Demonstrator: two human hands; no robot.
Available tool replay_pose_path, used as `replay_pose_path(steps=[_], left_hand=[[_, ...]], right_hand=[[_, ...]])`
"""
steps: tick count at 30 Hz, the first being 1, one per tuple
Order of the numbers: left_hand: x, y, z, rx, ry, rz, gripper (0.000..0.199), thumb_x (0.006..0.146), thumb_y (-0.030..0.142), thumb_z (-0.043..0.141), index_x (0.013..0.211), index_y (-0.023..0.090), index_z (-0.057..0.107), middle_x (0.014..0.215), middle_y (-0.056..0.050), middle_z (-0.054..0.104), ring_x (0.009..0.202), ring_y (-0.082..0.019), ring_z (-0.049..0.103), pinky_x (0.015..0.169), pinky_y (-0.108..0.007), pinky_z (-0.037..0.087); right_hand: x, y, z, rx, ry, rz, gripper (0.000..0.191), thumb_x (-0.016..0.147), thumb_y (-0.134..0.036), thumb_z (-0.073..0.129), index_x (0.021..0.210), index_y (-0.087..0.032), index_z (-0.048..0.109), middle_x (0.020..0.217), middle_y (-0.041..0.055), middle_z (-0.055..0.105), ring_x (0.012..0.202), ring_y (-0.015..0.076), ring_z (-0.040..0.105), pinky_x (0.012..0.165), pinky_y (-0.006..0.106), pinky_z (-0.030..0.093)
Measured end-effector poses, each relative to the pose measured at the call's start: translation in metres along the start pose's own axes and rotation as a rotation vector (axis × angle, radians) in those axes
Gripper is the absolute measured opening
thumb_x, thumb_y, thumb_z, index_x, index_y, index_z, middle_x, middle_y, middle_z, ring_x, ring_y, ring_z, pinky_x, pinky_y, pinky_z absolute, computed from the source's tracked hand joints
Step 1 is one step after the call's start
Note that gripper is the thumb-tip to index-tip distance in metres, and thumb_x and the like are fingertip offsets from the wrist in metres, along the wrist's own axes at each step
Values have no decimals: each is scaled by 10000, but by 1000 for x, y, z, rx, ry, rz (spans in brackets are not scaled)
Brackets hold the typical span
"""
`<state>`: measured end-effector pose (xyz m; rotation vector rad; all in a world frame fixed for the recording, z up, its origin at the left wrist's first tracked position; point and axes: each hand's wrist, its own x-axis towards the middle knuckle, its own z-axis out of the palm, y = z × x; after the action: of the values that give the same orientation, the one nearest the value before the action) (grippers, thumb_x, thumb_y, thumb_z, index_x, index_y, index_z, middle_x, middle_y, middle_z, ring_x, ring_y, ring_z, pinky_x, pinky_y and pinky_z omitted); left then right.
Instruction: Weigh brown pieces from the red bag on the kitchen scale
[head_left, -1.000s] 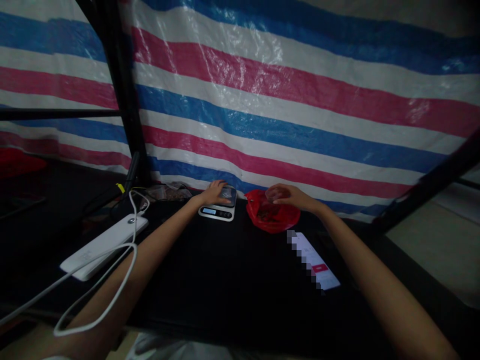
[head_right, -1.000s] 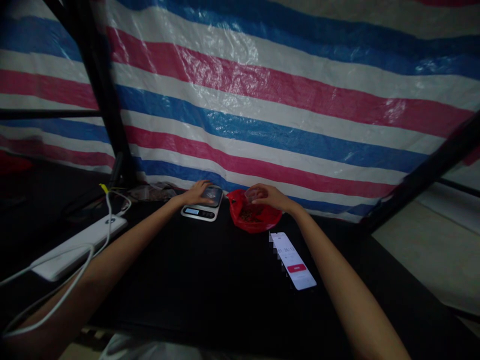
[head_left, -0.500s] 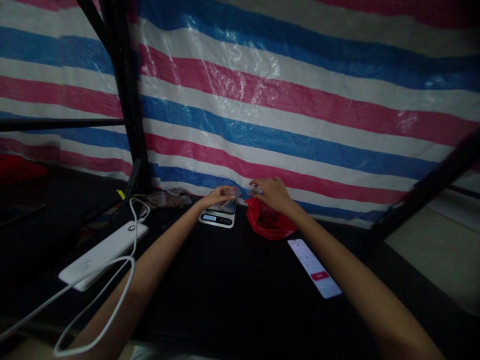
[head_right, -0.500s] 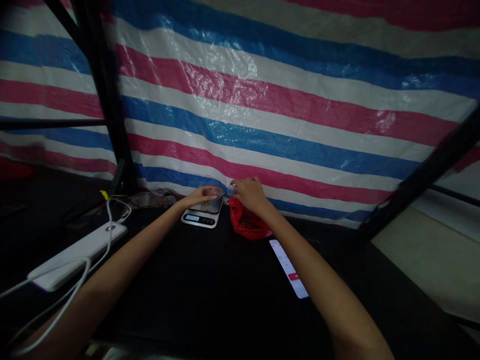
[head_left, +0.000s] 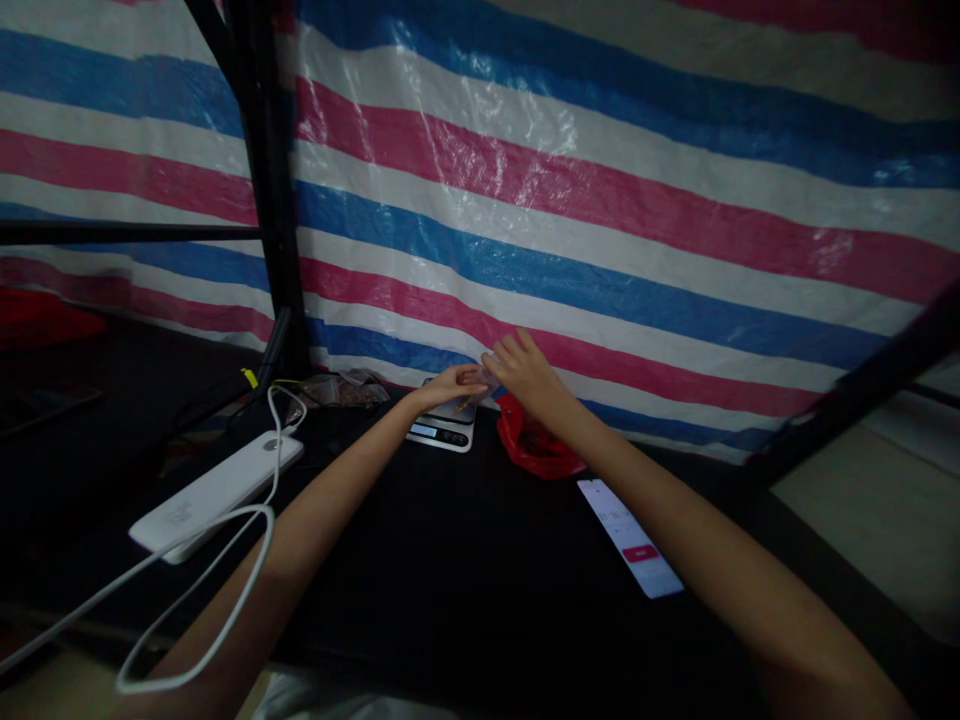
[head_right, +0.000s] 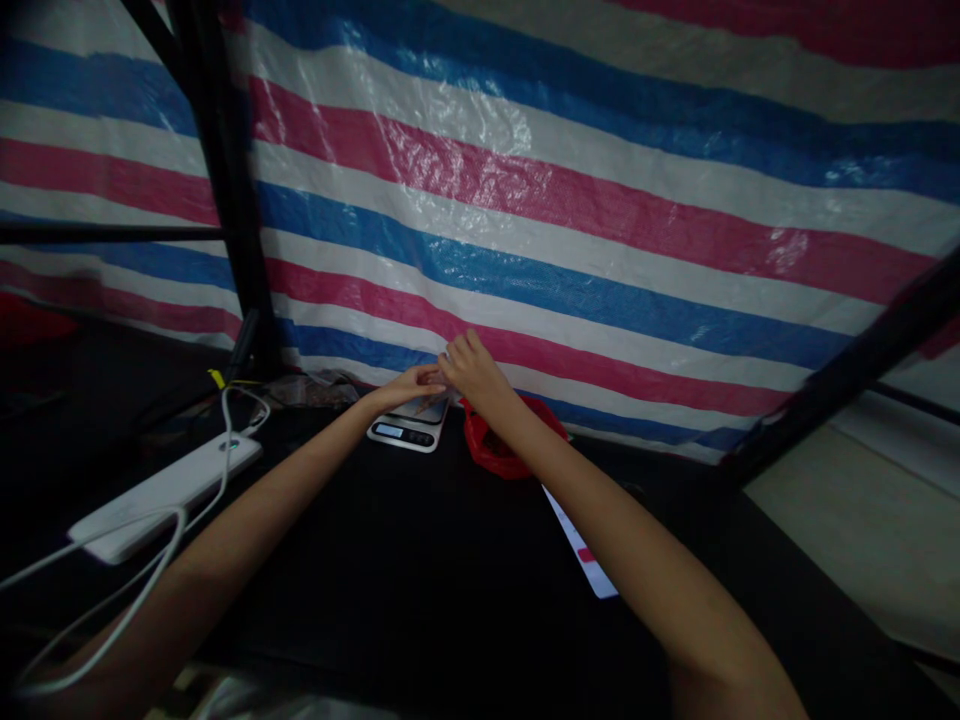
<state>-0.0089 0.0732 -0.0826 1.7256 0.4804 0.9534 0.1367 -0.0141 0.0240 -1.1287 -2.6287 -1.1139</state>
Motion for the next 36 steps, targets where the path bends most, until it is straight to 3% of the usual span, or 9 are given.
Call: replay_pose_path(steps=[4,7,10,14,17,19,24,27,36], left_hand=[[-3,7,-14,103,3,9,558,652,335,675,1132,106,506,1034,-92,609,941,-195,563,867,-337,408],[-7,3,-35,250,131,-27,621,614,375,689,1139,97,507,971,-90,622,869,-190,570,816,-335,435],[-11,-14,-56,387,316,-94,648,611,443,664,1134,94,505,964,-98,614,865,-207,564,796,-358,443],[-13,-40,-65,560,326,-192,705,554,476,687,1115,87,509,1107,-147,545,1020,-276,508,884,-407,393],[-13,-42,-45,830,467,-150,748,623,501,633,1229,125,409,1292,-176,371,1203,-327,329,974,-500,262],[-17,-34,-17,1001,511,17,683,740,514,509,1290,153,325,1353,-173,272,1256,-319,238,993,-559,161],[-34,-19,68,1314,-54,529,573,763,478,502,1234,173,391,1281,-123,399,1228,-247,306,1043,-533,22],[-34,-29,100,1416,-97,559,571,753,345,558,1248,145,353,1274,-127,409,1235,-237,299,1053,-511,57],[-13,-53,103,1567,42,475,188,809,220,483,972,126,486,1008,-78,517,1000,-205,466,1009,-445,227]], right_hand=[[-15,13,-3,27,33,39,310,859,-111,336,1130,-124,487,1046,138,543,998,259,422,864,423,274],[-39,21,9,62,-25,82,311,847,-139,400,1150,-171,462,1070,112,545,987,252,452,793,373,320],[-70,23,36,128,-191,31,255,837,-140,429,1076,-183,505,1017,93,578,923,221,511,751,330,344],[-103,26,81,161,-334,10,209,816,-126,457,991,-191,551,949,78,606,861,201,553,737,310,367],[-112,30,107,103,-325,27,264,799,-84,444,1031,-168,540,949,96,607,873,213,552,753,326,379],[-114,31,119,29,-298,16,272,799,-59,412,1020,-142,549,942,121,605,903,227,537,790,348,373],[-114,22,137,-163,-176,-79,331,819,-46,338,1075,-128,532,1035,135,576,982,233,486,897,369,314],[-115,17,145,-120,-178,-92,318,829,-63,336,1056,-139,546,1042,122,578,975,230,483,891,367,318],[-111,3,137,113,-229,-126,243,850,-106,380,1039,-119,533,993,107,586,920,212,506,793,355,376]])
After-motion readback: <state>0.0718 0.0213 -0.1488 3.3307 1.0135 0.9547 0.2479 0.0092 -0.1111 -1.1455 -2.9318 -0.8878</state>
